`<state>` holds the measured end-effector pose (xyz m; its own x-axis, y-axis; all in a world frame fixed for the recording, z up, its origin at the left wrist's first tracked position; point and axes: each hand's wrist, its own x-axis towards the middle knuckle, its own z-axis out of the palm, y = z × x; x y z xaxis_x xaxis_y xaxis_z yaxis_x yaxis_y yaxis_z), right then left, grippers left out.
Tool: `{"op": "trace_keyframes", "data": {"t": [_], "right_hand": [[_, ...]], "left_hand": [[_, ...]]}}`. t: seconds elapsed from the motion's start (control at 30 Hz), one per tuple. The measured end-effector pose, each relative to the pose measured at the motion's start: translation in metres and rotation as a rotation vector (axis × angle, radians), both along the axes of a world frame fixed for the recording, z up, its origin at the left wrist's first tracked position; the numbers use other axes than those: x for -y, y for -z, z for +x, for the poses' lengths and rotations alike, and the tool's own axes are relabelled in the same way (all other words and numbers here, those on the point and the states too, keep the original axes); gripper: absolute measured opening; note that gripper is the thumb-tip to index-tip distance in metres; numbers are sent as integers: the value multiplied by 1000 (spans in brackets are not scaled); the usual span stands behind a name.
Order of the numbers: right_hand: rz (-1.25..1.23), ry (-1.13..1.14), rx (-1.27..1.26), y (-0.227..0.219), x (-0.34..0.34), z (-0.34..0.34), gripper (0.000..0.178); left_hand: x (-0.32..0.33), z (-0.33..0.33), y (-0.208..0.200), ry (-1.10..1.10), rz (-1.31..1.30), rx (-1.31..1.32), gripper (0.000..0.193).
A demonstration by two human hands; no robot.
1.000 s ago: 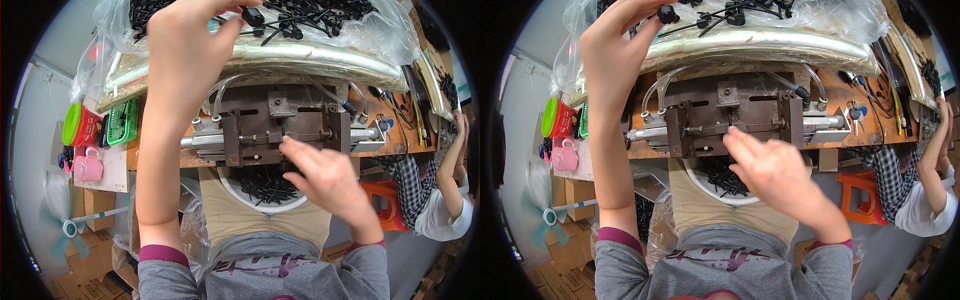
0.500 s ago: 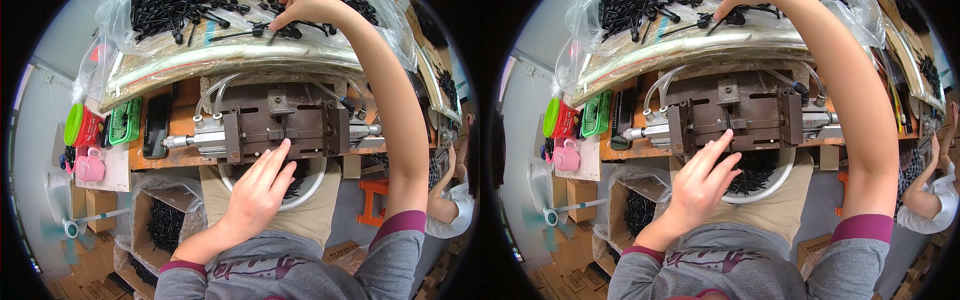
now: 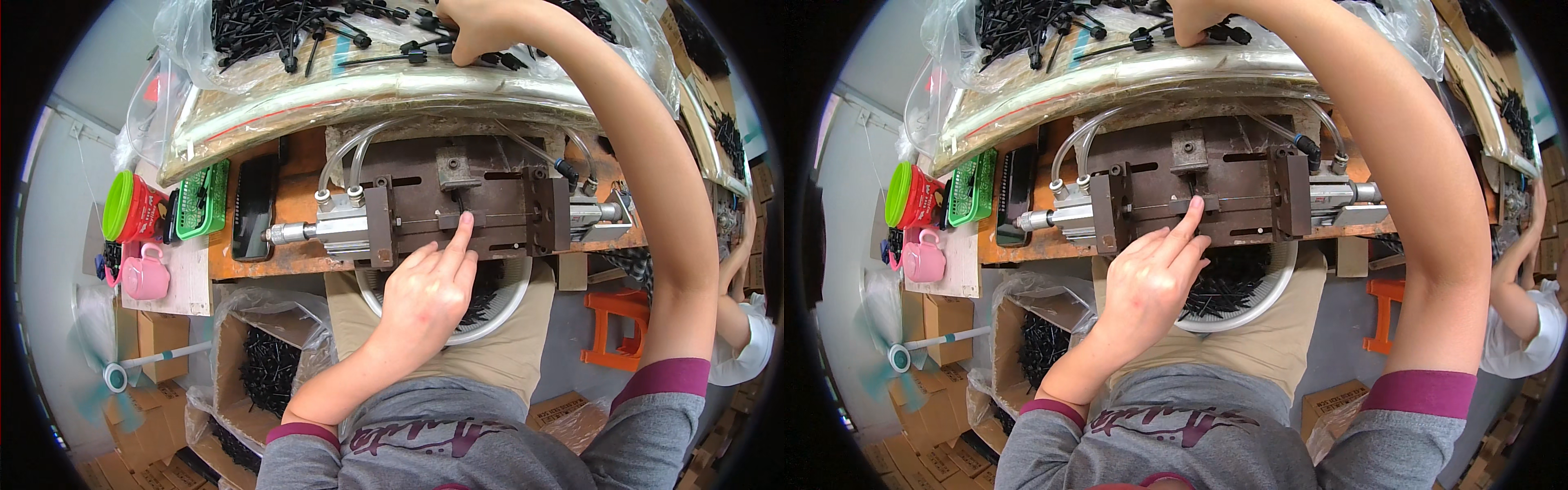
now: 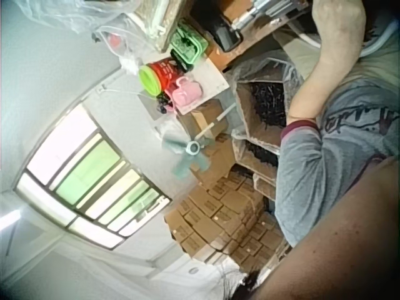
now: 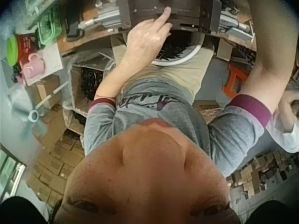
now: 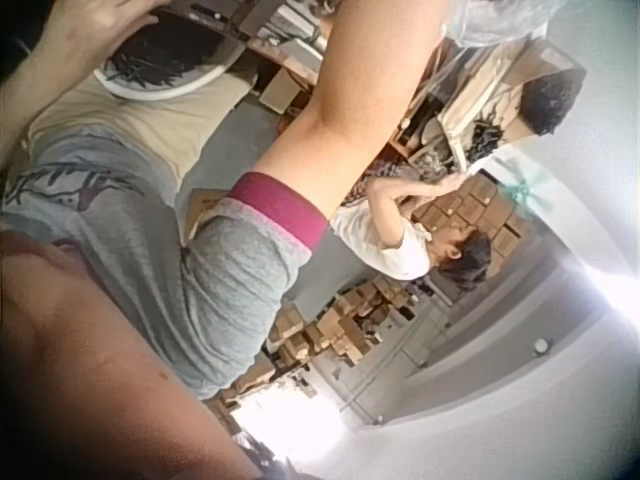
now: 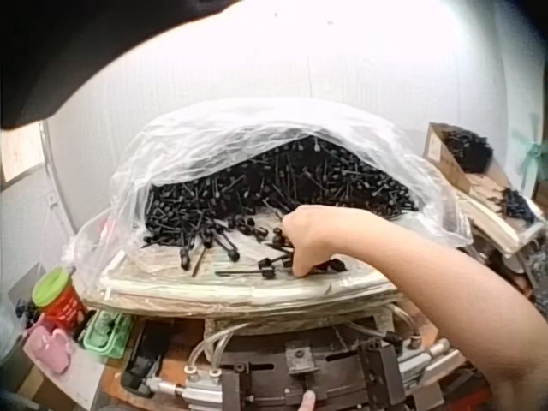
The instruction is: Manually assemble small black plastic components using a workbench jig.
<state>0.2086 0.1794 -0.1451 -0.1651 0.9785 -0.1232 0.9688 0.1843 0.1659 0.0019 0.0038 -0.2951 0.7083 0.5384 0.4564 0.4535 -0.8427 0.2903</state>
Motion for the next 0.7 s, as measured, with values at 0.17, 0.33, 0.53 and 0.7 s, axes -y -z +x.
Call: {"op": "trace_keyframes", "data": {"t": [0.17,0.33,0.53,0.7], "right_hand": [[35,114,-328,-27,21,22,31],[163,183,-987,-19,37,61,18],[298,167,-1583,-5,54,88,13],[203,55,-1749,19,67,79,21]], "left_hand": [[2,-1,6,-23,4,-11,26],[-1,-3,8,-10,4,3,25],[-7,-7,-6,75,-49,-5,26],[-8,-13,-27,101,-276,261,36]]}}
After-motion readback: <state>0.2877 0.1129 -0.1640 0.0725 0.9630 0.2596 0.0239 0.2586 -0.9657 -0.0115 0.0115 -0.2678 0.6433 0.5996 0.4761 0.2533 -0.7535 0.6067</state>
